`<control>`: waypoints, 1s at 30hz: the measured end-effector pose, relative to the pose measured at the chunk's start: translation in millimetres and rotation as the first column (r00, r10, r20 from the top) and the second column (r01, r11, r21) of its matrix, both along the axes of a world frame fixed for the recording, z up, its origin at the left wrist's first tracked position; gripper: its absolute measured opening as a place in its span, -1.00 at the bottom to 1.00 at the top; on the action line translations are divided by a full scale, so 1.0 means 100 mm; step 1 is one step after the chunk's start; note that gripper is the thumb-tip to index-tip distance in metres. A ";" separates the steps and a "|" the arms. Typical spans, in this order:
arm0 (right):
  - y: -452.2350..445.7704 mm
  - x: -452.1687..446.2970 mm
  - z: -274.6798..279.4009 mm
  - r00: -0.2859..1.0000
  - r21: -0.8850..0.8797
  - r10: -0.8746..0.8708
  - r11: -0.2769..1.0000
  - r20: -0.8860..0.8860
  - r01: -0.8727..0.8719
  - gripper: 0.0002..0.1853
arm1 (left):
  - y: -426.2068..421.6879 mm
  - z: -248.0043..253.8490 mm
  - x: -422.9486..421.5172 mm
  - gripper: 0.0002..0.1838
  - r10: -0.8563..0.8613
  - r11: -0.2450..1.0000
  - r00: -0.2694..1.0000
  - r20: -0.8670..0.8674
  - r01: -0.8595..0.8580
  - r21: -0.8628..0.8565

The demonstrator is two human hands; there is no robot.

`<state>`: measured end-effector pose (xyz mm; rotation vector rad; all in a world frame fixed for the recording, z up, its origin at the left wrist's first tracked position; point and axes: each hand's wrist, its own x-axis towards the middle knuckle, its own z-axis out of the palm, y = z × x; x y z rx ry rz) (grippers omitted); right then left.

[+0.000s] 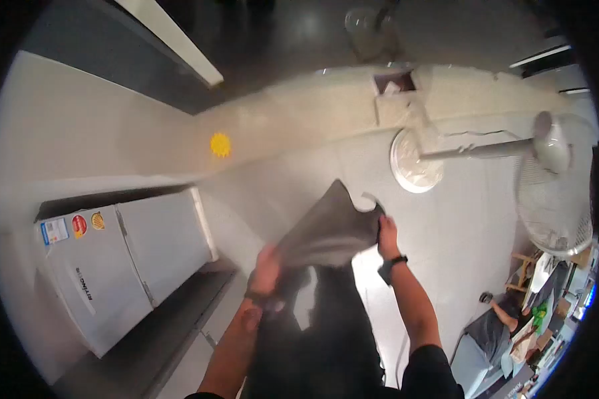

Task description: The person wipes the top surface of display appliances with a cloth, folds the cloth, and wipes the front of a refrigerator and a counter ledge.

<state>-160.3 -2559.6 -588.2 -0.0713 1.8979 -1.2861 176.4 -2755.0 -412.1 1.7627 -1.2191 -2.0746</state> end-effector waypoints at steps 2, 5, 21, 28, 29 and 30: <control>-0.49 0.17 -0.28 0.974 -0.027 -0.190 0.981 0.122 0.195 -0.68 | -0.12 -0.59 0.01 -0.80 -0.144 0.980 0.984 0.109 0.157 -0.126; -1.11 0.33 -0.85 0.992 -0.080 0.022 0.996 -0.122 -0.032 -0.73 | -0.55 -1.20 -0.04 -0.74 -0.183 0.942 0.969 0.169 0.222 -0.253; -1.84 0.71 0.10 0.420 0.396 0.812 0.569 -0.405 -0.720 -0.49 | -0.73 -1.51 0.52 -0.75 -0.464 0.881 0.824 0.326 0.467 0.075; -0.36 1.31 1.20 0.324 0.390 0.946 0.295 0.009 -0.872 -0.67 | 0.12 -0.34 0.96 -0.63 -0.890 0.447 0.338 0.305 0.778 0.442; -0.42 1.33 1.44 0.277 0.413 0.959 0.230 0.057 -0.881 -0.66 | 0.12 -0.20 0.91 -0.61 -0.908 0.417 0.324 0.266 0.763 0.494; -0.37 1.39 1.58 0.274 0.451 0.956 0.199 0.107 -0.870 -0.66 | 0.10 -0.08 0.91 -0.59 -0.925 0.380 0.312 0.217 0.747 0.545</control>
